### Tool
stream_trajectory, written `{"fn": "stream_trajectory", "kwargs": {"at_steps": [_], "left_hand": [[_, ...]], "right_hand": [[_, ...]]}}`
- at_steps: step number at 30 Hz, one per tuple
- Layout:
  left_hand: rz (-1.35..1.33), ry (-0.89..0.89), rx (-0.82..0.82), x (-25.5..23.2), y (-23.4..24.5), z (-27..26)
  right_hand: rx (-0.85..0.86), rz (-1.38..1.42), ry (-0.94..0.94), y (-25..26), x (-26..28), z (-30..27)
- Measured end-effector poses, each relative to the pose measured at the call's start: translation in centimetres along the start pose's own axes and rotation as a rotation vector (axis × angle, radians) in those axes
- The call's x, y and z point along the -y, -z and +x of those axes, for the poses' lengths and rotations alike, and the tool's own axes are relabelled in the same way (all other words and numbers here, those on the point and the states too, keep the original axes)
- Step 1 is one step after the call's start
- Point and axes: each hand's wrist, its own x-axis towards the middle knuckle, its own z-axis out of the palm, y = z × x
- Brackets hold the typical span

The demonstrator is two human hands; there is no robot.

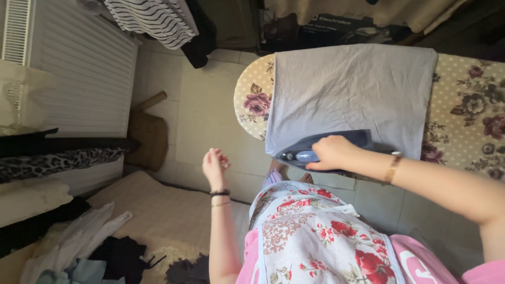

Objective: Ironing a garment on an ironing board and folding clothes on a bed.

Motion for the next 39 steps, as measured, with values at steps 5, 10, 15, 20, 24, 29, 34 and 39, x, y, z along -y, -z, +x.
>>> {"fn": "stream_trajectory", "kwargs": {"at_steps": [5,10,15,20,24,29,34,39], "left_hand": [[0.495,-0.383,0.086,0.1,-8.0,-4.1],[0.993,-0.871,0.117,-3.6,-16.1,-8.1],[1.28,-0.883,0.031,-0.1,-17.3,-5.1],[1.149,-0.628,0.044,-0.6,-16.7,-5.4],[1.073,-0.586,0.078,-0.8,-16.1,-5.3],[1.081,-0.598,0.071,-1.1,-16.2,-5.3],[1.109,-0.645,0.051,-1.5,-16.3,-5.5],[1.134,-0.586,0.057,-1.3,-15.8,-5.6]], "right_hand": [[-0.062,0.157,-0.217,0.9,-4.5,-5.4],[-0.154,0.283,-0.498,-2.0,-15.7,-8.1],[-0.253,0.236,-0.611,-6.8,-26.1,-10.0],[-0.154,0.226,-0.505,-4.8,-23.8,-10.8],[-0.021,0.054,-0.311,-1.1,-18.1,-9.5],[-0.088,0.062,-0.244,-1.1,-13.1,-5.3],[-0.036,0.013,-0.106,-0.5,-9.6,-4.2],[0.067,-0.065,-0.017,-1.3,-10.5,-7.1]]}}
